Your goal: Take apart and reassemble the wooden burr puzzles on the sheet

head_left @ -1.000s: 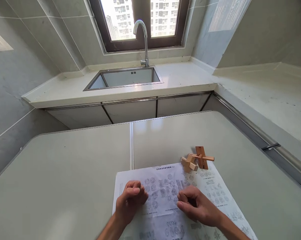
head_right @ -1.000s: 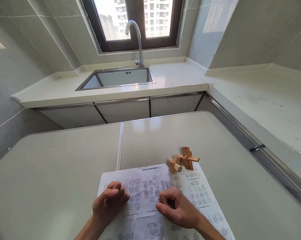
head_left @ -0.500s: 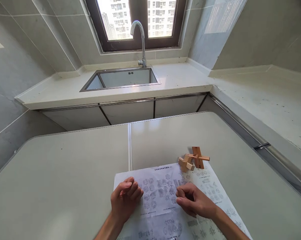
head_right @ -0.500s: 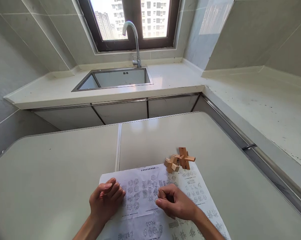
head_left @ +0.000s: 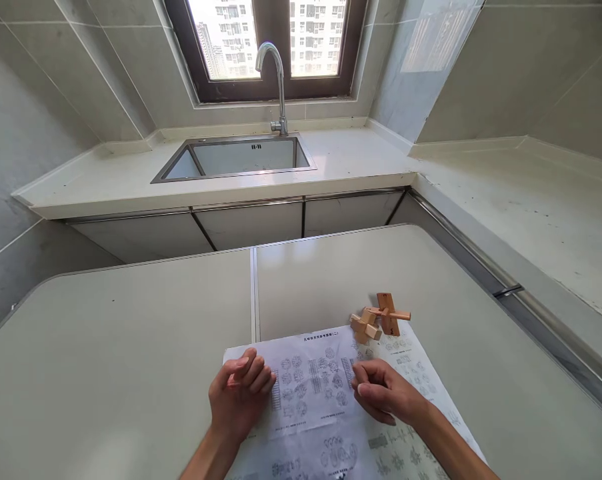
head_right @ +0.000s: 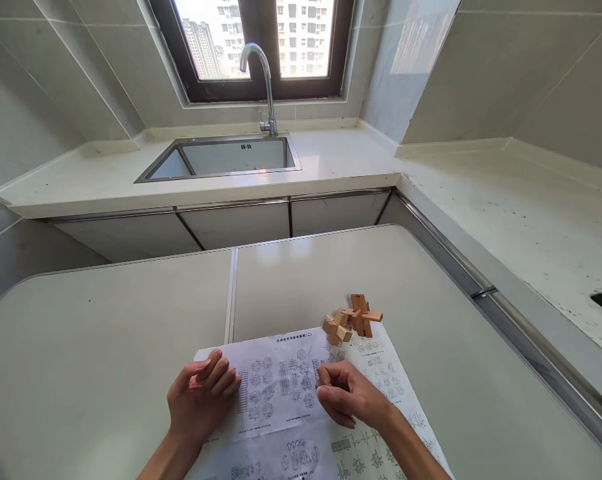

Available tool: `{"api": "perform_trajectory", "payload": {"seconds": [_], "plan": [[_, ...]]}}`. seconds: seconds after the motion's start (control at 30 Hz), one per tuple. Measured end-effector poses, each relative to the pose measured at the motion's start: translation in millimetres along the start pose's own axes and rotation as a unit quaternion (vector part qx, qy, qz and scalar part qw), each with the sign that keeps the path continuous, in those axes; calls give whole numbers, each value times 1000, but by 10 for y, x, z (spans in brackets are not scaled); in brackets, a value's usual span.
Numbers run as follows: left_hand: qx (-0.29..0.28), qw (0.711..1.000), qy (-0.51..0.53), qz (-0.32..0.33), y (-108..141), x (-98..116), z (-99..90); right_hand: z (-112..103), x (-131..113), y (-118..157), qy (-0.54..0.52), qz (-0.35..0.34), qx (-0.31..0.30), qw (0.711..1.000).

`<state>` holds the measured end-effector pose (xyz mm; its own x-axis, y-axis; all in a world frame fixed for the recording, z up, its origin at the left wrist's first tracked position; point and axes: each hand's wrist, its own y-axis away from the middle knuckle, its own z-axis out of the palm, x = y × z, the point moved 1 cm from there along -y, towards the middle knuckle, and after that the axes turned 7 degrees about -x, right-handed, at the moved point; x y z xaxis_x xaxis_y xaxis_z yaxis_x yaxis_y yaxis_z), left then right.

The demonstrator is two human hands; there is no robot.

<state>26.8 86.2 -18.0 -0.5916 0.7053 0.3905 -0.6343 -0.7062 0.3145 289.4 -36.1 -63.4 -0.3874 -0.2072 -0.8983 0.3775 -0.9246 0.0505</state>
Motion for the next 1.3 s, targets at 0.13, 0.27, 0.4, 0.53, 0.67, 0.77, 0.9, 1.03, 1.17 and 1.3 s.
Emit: {"api": "perform_trajectory", "payload": {"seconds": [0.13, 0.27, 0.4, 0.53, 0.67, 0.77, 0.9, 1.03, 1.17, 1.3], "plan": [[10, 1000, 10, -1, -2, -8, 3, -12, 14, 7, -7, -1, -7, 1000], [19, 999, 33, 2, -8, -14, -14, -17, 23, 8, -17, 3, -8, 1000], [18, 998, 55, 1, -18, -7, 4, -32, 6, -2, -40, 3, 3, 999], [17, 998, 65, 2, -32, 8, 22, -38, -34, -22, -66, 1, 12, 998], [19, 998, 66, 3, -37, 19, 27, -26, -67, -36, -80, -3, 11, 997], [21, 998, 62, 5, -34, 21, 26, -19, -81, -41, -83, -5, 8, 996], [25, 997, 68, 10, -30, 26, 13, -19, -73, -43, -84, -3, 8, 996], [21, 997, 72, 14, -33, 48, 1, -25, -44, -44, -82, 1, 13, 997], [21, 997, 73, 21, -48, 72, -2, -30, -37, -43, -80, 1, 15, 997], [25, 996, 80, 22, -66, 75, 6, -30, -41, -41, -77, -4, 15, 997]]}}
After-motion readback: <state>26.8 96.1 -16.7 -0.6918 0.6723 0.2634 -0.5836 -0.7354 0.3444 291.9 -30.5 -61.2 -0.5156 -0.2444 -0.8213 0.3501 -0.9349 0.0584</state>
